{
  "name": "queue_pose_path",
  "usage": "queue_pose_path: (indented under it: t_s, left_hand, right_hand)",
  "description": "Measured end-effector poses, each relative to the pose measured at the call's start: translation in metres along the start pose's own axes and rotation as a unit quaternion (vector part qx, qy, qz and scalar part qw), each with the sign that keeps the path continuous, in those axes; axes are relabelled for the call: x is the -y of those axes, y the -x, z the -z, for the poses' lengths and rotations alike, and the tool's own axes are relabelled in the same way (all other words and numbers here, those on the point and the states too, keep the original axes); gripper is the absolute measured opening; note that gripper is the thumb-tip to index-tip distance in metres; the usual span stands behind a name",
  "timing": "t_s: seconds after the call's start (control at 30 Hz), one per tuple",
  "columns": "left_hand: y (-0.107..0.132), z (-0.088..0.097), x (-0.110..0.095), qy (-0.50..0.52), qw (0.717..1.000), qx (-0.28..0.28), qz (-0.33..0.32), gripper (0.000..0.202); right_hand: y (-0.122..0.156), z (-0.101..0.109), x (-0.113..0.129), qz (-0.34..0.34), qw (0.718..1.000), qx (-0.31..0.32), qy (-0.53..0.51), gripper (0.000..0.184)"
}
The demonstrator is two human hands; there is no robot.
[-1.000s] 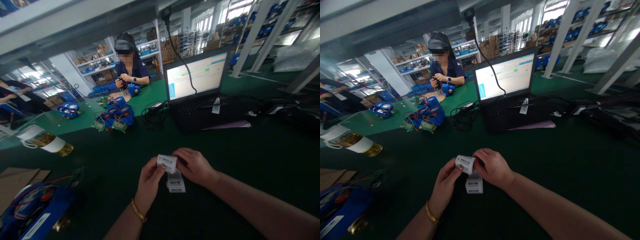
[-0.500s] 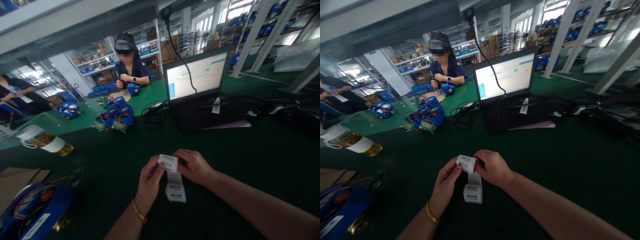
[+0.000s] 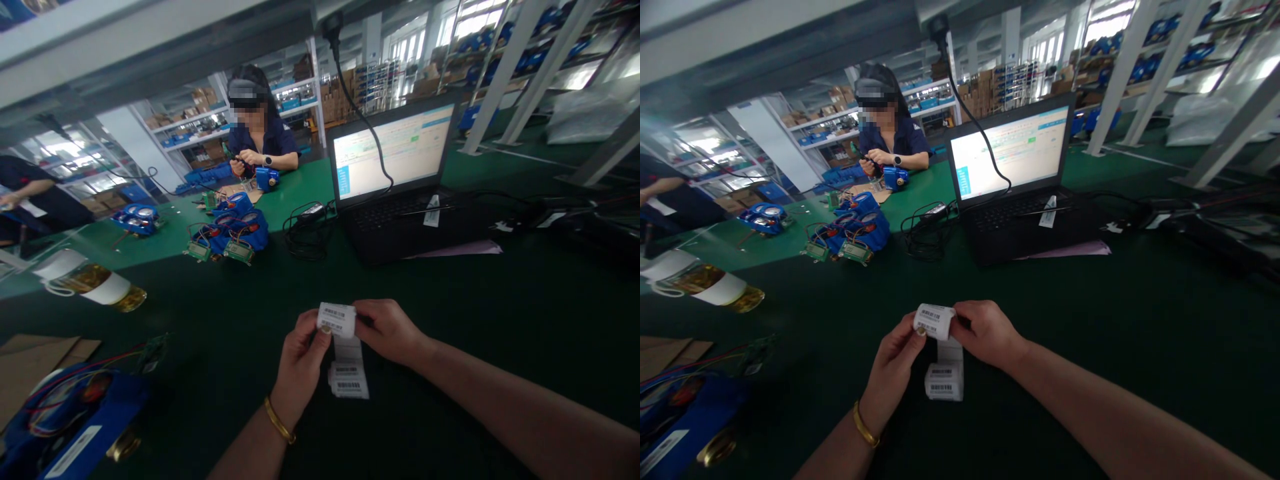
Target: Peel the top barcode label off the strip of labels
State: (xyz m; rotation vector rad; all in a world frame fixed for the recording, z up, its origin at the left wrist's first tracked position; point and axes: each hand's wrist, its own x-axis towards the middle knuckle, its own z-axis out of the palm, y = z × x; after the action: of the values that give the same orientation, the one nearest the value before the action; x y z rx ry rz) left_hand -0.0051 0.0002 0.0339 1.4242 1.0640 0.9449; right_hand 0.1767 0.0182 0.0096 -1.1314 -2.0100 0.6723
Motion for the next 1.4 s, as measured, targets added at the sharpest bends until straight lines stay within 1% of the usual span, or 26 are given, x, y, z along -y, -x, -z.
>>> queue_pose_path:
  t_s: [0.1, 0.17, 0.23, 0.37, 0.43, 0.53, 0.6, 0.8, 1.0, 1.07, 1.17, 1.27, 1.33, 1.4]
  left_hand:
    - [-0.0004, 0.0002, 0.0037, -0.005, 0.999, -0.004, 0.032, 0.021]
    - [-0.0004, -0.0002, 0.0052, -0.005, 0.999, -0.008, 0.033, 0.021]
    - [-0.0003, -0.0007, 0.0046, 0.001, 1.000, -0.007, 0.018, 0.021]
    - [0.0001, -0.0015, -0.0007, 0.013, 1.000, -0.001, 0.004, 0.020]
    - [0.0002, -0.0016, -0.0021, 0.007, 1.000, -0.005, 0.014, 0.021]
    - [0.0001, -0.0018, -0.0006, 0.004, 0.999, -0.005, 0.042, 0.021]
    - [0.0001, -0.0017, 0.0011, 0.009, 0.999, -0.003, 0.047, 0.020]
    - [0.0007, -0.0008, 0.0006, 0.013, 0.999, 0.004, 0.032, 0.020]
    - [0.0004, -0.0017, 0.0030, 0.012, 0.998, 0.002, 0.062, 0.022]
    - [0.0002, -0.0021, 0.0029, 0.011, 0.998, 0.005, 0.067, 0.023]
    - [0.0003, -0.0022, 0.0004, 0.003, 0.999, -0.001, 0.040, 0.021]
    - [0.0006, -0.0020, -0.0014, 0.000, 1.000, 0.005, 0.021, 0.021]
    - [0.0008, -0.0021, -0.0011, 0.008, 0.999, 0.009, 0.031, 0.021]
    - [0.0010, -0.0022, 0.0002, 0.021, 0.998, 0.010, 0.054, 0.022]
  right_hand:
    - [-0.0001, 0.0008, -0.0002, 0.054, 0.997, -0.020, 0.046, 0.014]
    - [0.0004, 0.0015, 0.0011, 0.076, 0.994, -0.027, 0.069, 0.016]
    - [0.0013, 0.0015, 0.0021, 0.062, 0.996, -0.021, 0.065, 0.014]
    - [0.0023, 0.0001, 0.0009, 0.016, 0.999, 0.015, 0.027, 0.009]
    - [0.0020, 0.0005, 0.0002, 0.024, 0.999, 0.015, 0.037, 0.012]
    - [0.0009, 0.0022, 0.0010, 0.053, 0.995, -0.006, 0.085, 0.016]
    - [0.0002, 0.0028, 0.0022, 0.061, 0.994, -0.016, 0.093, 0.017]
    - [-0.0001, 0.0004, -0.0003, 0.033, 0.998, -0.012, 0.053, 0.011]
    - [-0.0006, 0.0031, 0.0036, 0.068, 0.991, -0.031, 0.109, 0.014]
    - [-0.0009, 0.0036, 0.0053, 0.070, 0.991, -0.037, 0.105, 0.015]
    - [-0.0009, 0.0021, 0.0034, 0.048, 0.996, -0.039, 0.064, 0.014]
    - [-0.0003, -0.0002, -0.0008, 0.022, 0.999, -0.024, 0.041, 0.010]
    - [0.0001, -0.0006, -0.0017, 0.028, 0.998, -0.026, 0.055, 0.010]
    - [0.0004, 0.0000, -0.0001, 0.049, 0.995, -0.036, 0.077, 0.012]
